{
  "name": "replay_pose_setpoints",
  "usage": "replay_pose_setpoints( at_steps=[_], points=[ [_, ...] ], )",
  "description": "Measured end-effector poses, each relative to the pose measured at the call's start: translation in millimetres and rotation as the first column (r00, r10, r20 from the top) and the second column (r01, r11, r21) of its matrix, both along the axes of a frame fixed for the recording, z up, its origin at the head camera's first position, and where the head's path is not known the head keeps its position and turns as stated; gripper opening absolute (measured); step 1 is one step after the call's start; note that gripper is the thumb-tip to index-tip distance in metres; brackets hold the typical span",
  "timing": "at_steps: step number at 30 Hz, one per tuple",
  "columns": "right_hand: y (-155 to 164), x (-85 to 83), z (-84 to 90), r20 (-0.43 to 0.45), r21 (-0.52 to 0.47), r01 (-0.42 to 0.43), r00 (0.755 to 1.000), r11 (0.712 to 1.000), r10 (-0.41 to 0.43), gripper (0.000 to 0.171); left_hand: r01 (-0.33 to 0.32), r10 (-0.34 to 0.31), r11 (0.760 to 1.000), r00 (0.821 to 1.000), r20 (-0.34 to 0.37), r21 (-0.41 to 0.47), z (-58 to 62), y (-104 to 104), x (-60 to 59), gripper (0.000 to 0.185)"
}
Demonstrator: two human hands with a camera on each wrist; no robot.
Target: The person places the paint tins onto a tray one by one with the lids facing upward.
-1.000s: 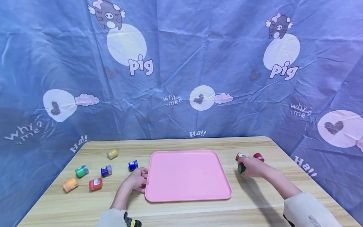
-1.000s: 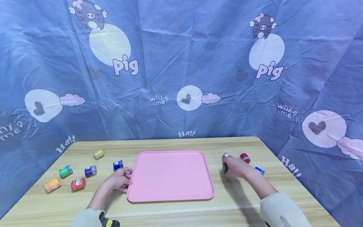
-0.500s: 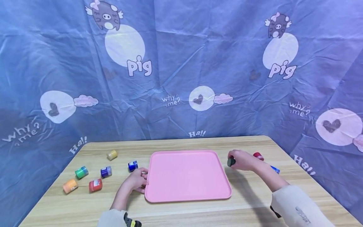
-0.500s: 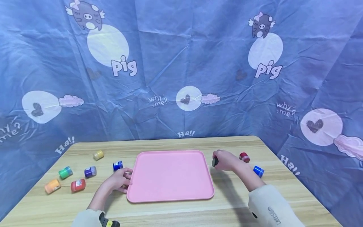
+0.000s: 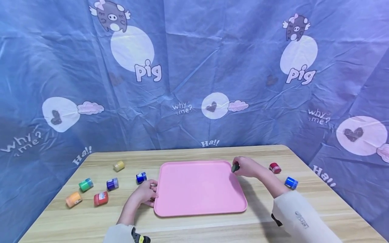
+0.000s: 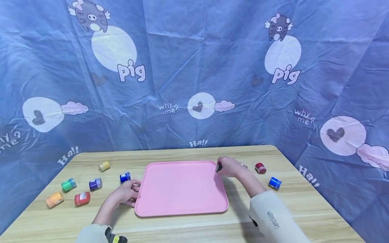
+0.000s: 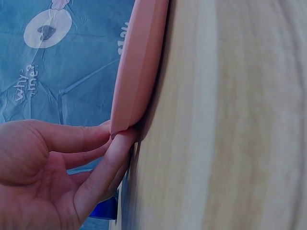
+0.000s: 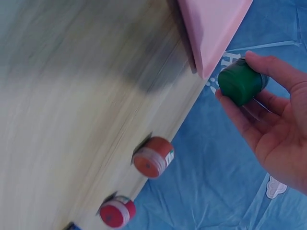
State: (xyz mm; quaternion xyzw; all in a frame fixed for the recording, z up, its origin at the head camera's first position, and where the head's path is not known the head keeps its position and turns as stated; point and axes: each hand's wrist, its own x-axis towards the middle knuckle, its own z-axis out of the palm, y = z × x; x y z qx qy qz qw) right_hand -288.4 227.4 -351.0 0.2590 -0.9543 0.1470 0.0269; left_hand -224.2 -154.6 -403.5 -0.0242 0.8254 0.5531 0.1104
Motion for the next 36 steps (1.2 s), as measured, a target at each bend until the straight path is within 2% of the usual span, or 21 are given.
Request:
replay_pose_setpoints(
  at_steps=[5, 11, 15, 20, 25, 29, 36],
  points=[
    [-8, -8.5, -2.6, 0.052, -0.032, 0.043, 0.998, 0.999, -0.041, 0.019, 0.0, 0.0, 1.0, 1.0, 0.001, -0.002, -1.2, 1, -0.7, 0.045],
    [-16, -14.2, -6.3, 0.134, -0.138, 0.124, 0.985, 0.983, -0.106, 0.016, 0.006, -0.006, 1.0, 1.0, -0.004, -0.003, -3.1, 1, -2.0, 0.047],
    [-24, -16.5, -9.2, 0.168, -0.213, 0.207, 0.971, 0.955, -0.173, 0.015, 0.004, -0.004, 1.0, 1.0, -0.004, -0.006, -2.9, 1, -1.8, 0.047],
    [-34, -20.0, -14.7, 0.204, -0.278, 0.324, 0.94, 0.904, -0.274, 0.021, 0.001, -0.001, 1.0, 1.0, -0.003, -0.003, -2.1, 1, -0.8, 0.046],
    [-42, -23.9, -20.8, 0.192, -0.323, 0.39, 0.919, 0.862, -0.344, 0.025, 0.001, -0.001, 1.0, 1.0, 0.001, -0.003, -1.6, 0, -0.3, 0.046],
    [-44, -27.8, -26.1, 0.192, -0.347, 0.417, 0.908, 0.84, -0.371, 0.027, 0.005, -0.005, 1.0, 1.0, 0.004, -0.009, -0.6, 1, -0.8, 0.048],
    [-48, -33.2, -32.8, 0.289, -0.407, 0.453, 0.888, 0.793, -0.358, 0.03, 0.001, -0.001, 1.0, 1.0, -0.001, -0.012, -0.8, 1, -0.1, 0.048]
  ],
)
